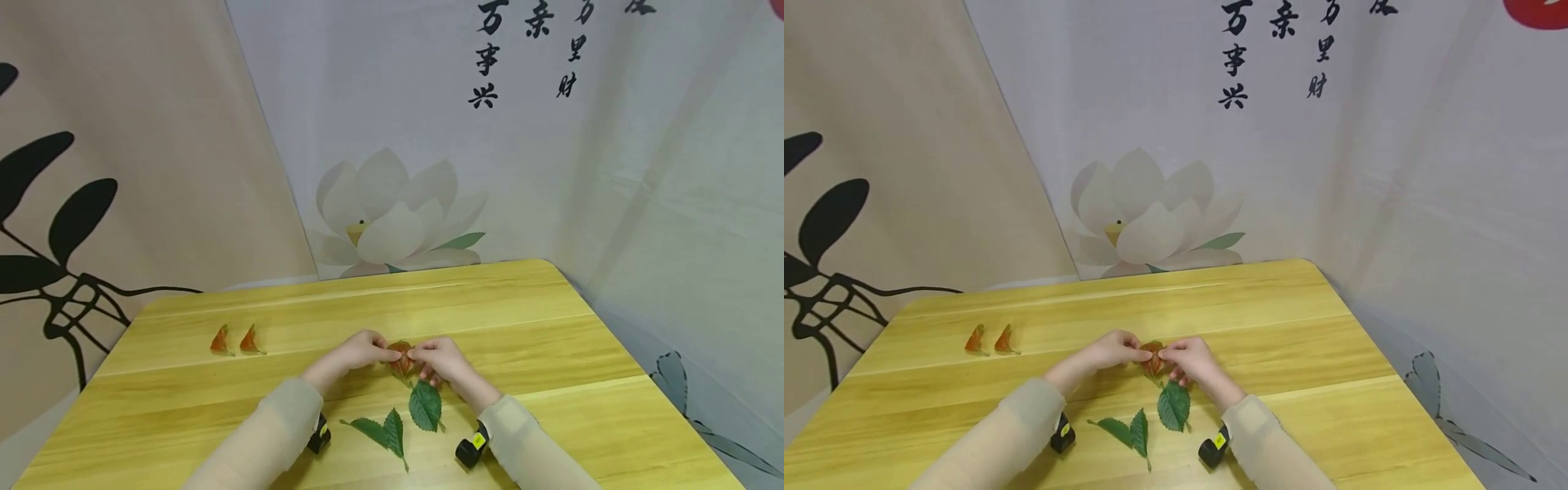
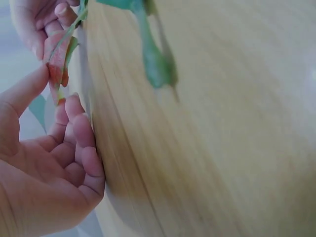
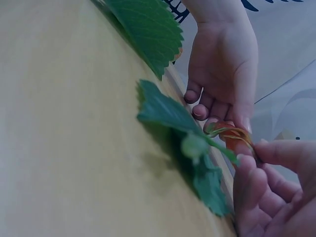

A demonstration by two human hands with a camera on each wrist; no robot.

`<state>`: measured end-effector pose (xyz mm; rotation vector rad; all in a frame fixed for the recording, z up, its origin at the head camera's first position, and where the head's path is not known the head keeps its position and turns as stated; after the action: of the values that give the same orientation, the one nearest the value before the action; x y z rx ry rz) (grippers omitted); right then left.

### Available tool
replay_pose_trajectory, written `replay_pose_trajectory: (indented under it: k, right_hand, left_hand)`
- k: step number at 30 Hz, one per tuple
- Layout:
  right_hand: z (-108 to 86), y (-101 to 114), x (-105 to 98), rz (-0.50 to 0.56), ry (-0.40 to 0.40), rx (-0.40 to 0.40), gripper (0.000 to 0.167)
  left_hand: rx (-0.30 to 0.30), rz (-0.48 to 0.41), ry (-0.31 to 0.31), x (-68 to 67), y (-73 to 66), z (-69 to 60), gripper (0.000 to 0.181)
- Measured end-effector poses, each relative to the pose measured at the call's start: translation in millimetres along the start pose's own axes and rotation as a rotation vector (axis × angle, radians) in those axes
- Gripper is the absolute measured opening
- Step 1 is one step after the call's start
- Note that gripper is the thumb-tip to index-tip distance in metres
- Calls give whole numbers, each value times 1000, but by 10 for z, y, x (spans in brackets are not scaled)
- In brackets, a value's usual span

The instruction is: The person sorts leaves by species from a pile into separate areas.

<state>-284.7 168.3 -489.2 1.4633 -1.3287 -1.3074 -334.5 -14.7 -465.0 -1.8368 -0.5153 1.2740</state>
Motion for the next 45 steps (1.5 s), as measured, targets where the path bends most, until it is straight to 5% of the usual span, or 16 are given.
replay_pose_trajectory:
  k: [25,36,45]
  right_hand:
    - [23,-61,-28,56,47,24,24]
    - [42,-76,-70,43,62,36,19]
    - [35,-74,-73,41,65,28,20]
  left_hand:
    - [-70,-136,-92,-81,151,16,20]
    - [-61,-145,-22,-195,217,13,16]
    - [-67,-140,-32,-339,365,-29,18]
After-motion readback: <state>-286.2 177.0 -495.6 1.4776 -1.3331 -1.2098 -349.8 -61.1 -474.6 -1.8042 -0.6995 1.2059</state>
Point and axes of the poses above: each hand's wrist, its own z-axis towards the middle knuckle, its own x-axis out of the palm, y = z × x, the point moved 3 cm from there along z, towards the middle knuckle, and after that the axes turned 10 degrees about -y, right-handed, at the moved point
